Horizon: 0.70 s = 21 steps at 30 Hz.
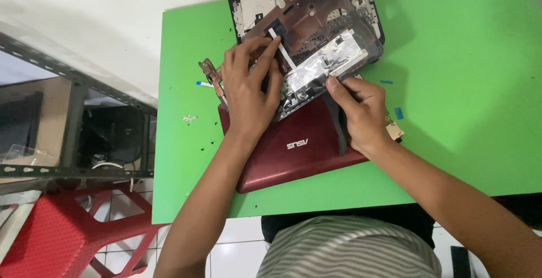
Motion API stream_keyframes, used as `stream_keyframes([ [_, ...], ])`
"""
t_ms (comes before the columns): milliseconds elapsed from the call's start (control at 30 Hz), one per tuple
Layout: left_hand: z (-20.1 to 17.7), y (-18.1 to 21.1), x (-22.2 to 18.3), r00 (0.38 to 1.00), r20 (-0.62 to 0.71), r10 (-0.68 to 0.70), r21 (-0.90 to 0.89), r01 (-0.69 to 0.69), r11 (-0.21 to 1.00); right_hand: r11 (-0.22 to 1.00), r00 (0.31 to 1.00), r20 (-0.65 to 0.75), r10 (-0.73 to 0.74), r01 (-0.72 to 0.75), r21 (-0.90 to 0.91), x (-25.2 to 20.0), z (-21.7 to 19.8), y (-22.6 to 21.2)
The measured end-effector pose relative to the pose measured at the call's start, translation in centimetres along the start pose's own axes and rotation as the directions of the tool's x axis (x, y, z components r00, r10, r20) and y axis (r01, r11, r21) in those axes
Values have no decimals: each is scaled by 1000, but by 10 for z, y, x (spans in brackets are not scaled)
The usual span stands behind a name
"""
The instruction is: Disassembling and reassembling laptop components, specifically fitting the palm rest and keyboard assembly onto the chassis.
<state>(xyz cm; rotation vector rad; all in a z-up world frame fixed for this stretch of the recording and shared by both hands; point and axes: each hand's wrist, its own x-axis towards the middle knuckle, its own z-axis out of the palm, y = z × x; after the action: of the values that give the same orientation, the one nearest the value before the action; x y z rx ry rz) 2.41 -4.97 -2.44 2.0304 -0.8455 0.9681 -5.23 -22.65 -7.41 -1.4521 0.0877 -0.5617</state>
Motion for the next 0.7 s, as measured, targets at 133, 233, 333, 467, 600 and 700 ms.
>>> stream_keyframes([
  [133, -5, 3, 3, 999, -47, 22, -48, -24, 999, 999, 999, -24, 43, -44, -14, 0, 0, 3],
  [233, -11, 2, 7, 978, -168, 126, 44, -120, 992, 997, 994, -84, 70, -66, 43, 3, 2, -1],
  [333, -13, -3, 8, 930, -286, 228, 129, -199, 972, 990, 980, -153, 124, -111, 92, 12, -8, -4],
  [467, -24, 3, -1, 932, -321, 171, 76, -155, 985, 988, 955, -259, -145, 156, 22, 20, -31, -23],
  [600, -28, 6, -1, 954, -299, -19, -29, 11, 1000, 601, 694, 4, -720, 626, -498, 16, -63, -60],
  [700, -23, -3, 6, 918, -373, -132, -184, 66, 981, 182, 530, 334, -779, 701, -689, 2, -69, -99],
])
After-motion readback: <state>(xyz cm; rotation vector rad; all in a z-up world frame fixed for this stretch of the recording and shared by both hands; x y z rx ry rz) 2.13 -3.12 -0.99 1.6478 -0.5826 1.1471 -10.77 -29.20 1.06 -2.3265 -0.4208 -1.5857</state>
